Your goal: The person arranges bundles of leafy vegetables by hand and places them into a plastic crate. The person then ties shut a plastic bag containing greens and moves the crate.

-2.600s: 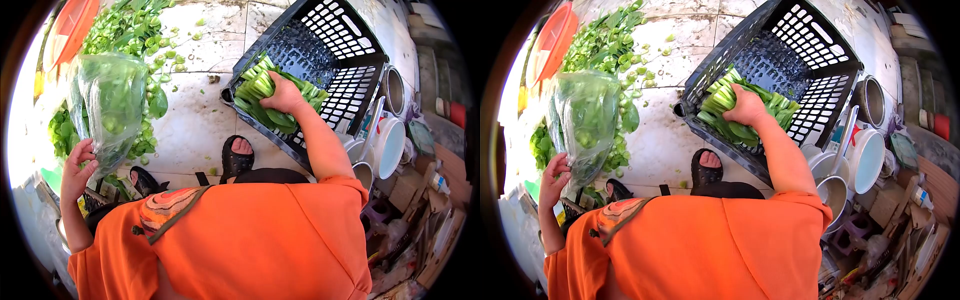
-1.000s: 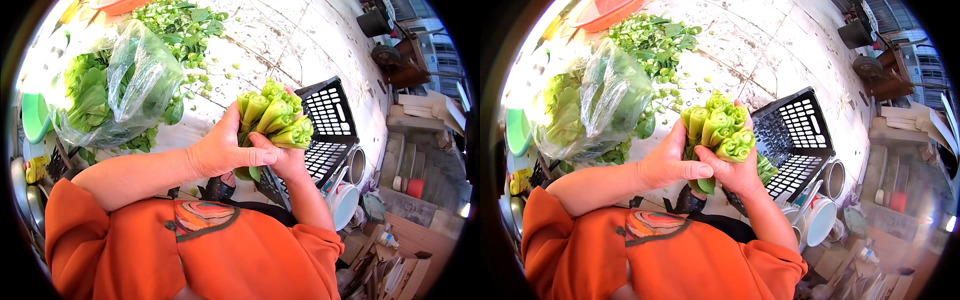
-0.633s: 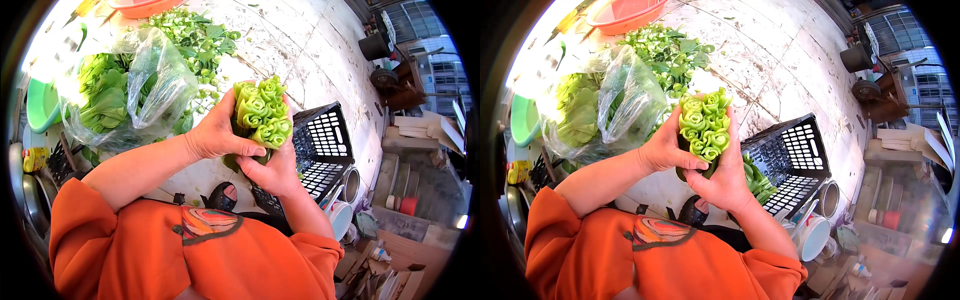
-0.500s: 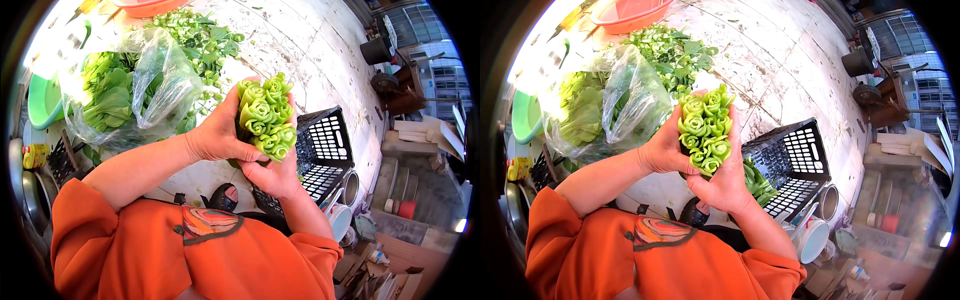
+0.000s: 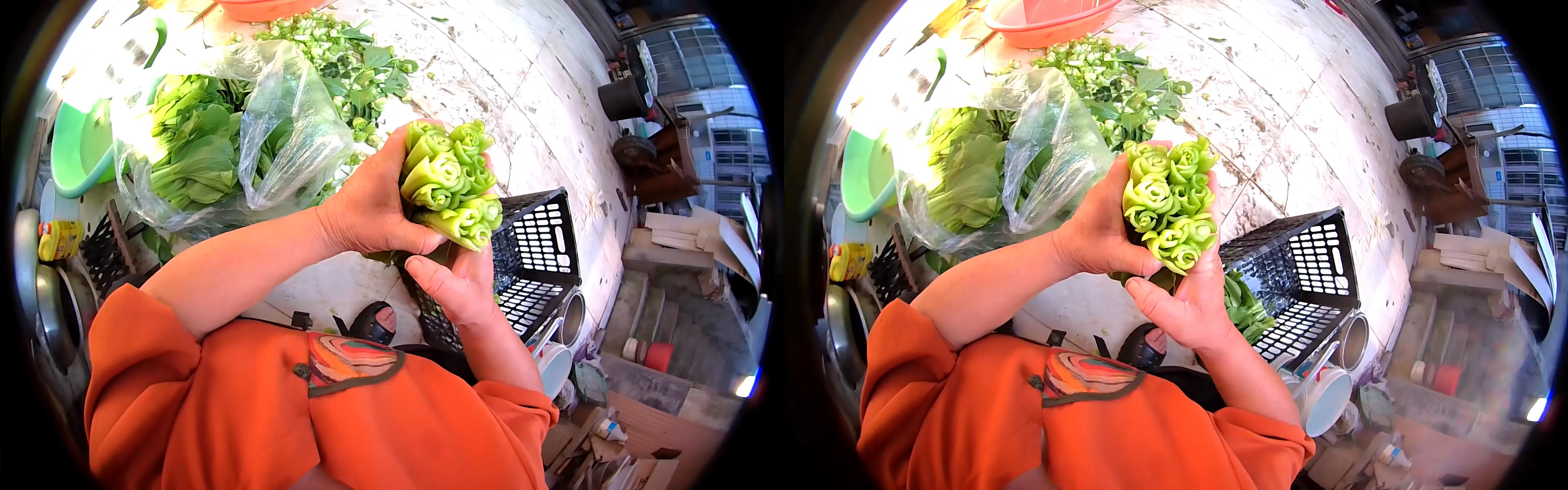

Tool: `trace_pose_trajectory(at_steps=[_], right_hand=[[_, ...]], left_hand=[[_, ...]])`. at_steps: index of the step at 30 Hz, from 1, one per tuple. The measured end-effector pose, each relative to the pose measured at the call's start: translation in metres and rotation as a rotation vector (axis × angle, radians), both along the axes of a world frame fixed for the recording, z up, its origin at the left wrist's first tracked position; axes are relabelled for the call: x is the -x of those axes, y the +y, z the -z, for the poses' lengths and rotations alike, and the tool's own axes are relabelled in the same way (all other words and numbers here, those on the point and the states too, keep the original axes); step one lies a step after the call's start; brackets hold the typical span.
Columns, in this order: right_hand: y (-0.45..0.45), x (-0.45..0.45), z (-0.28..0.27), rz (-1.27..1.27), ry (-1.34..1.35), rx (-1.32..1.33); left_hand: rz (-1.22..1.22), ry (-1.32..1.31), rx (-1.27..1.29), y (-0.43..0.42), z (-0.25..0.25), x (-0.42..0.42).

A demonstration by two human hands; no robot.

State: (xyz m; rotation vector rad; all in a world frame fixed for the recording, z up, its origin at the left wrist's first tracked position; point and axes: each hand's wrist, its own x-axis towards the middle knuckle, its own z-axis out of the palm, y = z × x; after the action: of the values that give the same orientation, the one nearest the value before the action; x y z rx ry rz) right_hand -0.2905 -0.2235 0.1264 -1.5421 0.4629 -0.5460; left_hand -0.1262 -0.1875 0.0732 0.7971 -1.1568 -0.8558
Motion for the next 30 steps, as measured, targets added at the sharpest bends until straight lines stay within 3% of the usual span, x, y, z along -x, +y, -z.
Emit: trace_pose_trajectory(at_steps=[11,13,14,16,17,19,21,23,25,26,28,30], right_hand=[[-0.005,-0.044,-0.01,0.026,-0.081,-0.294],[-0.007,-0.064,-0.015,-0.037,-0.117,-0.285],[-0.008,-0.072,-0.013,-0.087,-0.148,-0.308],[-0.003,-0.093,-0.021,-0.179,-0.154,-0.361],[0.002,-0.107,-0.024,-0.221,-0.187,-0.388],[0.001,-0.126,-0.018,-0.294,-0.194,-0.432],[-0.01,-0.143,-0.002,-0.35,-0.131,-0.272],[-0.015,-0.158,0.022,-0.271,0.002,0.006],[-0.008,-0.163,0.036,-0.369,0.237,0.495],[0.001,-0.166,0.044,-0.37,0.238,0.488],[0.02,-0.174,0.059,-0.58,0.599,1.101],[0.026,-0.184,0.064,-0.714,0.723,1.189]], left_hand=[[-0.221,-0.128,-0.321,0.003,-0.026,-0.033],[-0.184,-0.162,-0.402,0.007,-0.032,-0.056],[-0.076,-0.02,-0.44,0.008,-0.03,-0.072],[-0.067,-0.065,-0.494,0.022,-0.037,-0.102],[-0.166,-0.256,-0.507,0.035,-0.052,-0.119],[-0.099,-0.181,-0.454,0.061,-0.071,-0.149],[-0.114,-0.015,-0.548,0.092,-0.086,-0.172],[-0.192,-0.218,-0.607,0.125,-0.076,-0.22],[-0.204,-0.213,-0.526,0.152,-0.078,-0.243],[-0.277,-0.26,-0.605,0.161,-0.081,-0.249],[-0.302,-0.378,-0.63,0.165,-0.08,-0.248],[-0.404,-0.605,-0.667,0.168,-0.071,-0.247]])
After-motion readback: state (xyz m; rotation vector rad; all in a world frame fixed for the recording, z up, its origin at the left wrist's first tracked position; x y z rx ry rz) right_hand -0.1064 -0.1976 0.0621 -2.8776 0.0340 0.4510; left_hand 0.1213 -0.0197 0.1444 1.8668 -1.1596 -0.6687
